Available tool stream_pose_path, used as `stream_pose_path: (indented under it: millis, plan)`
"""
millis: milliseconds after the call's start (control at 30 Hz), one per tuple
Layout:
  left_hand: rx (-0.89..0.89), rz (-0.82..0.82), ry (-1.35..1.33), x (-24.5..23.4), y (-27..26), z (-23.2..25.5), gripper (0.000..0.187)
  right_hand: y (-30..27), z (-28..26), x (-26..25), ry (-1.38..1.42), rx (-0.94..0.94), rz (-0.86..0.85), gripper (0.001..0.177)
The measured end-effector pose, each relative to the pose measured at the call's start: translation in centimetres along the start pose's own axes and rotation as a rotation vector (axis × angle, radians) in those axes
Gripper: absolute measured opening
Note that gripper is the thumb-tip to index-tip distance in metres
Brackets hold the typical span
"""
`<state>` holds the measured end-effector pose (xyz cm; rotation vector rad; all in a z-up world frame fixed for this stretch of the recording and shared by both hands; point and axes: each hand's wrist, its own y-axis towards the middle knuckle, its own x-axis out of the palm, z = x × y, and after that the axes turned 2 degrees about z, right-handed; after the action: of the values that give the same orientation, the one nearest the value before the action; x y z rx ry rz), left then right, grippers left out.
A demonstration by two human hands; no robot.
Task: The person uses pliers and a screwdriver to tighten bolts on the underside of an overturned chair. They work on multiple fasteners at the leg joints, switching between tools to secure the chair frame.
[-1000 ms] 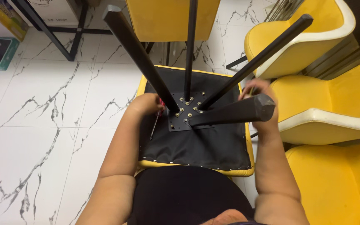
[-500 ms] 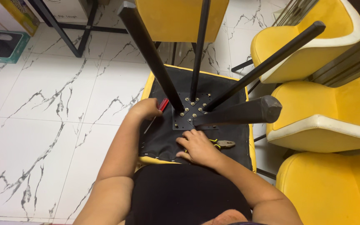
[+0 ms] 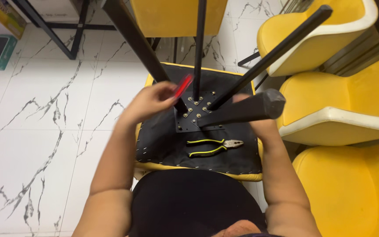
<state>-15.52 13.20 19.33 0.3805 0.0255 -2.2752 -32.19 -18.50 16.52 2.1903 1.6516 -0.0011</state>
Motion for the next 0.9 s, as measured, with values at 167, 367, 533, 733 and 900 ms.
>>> stream_pose_path:
  millis: [167, 367, 533, 733, 900]
  plan:
    - [0.098, -0.042, 0.237, 7.0, 6.2, 3.3, 0.036, 3.7, 1.1, 2.5, 0.458, 0.025, -0.009, 0.043]
    - [0.455, -0.177, 0.310, 11.5, 9.3, 2.1, 0.033, 3.2, 1.5, 2.0, 0.029, -0.066, 0.172, 0.038]
    - [0.287, -0.438, 0.089, 13.8, 11.6, -1.8, 0.038, 0.0, 0.5, -1.0, 0.081, -0.120, 0.217, 0.035]
    - [-0.002, -0.673, 0.581, 15.5, 13.5, -7.3, 0.027, -0.7, 0.5, -1.8, -0.094, -0.148, 0.207, 0.037]
    - [-0.109, -0.672, 0.521, 17.7, 14.4, -11.2, 0.027, -0.7, 0.4, -1.5, 0.015, -0.098, 0.167, 0.042]
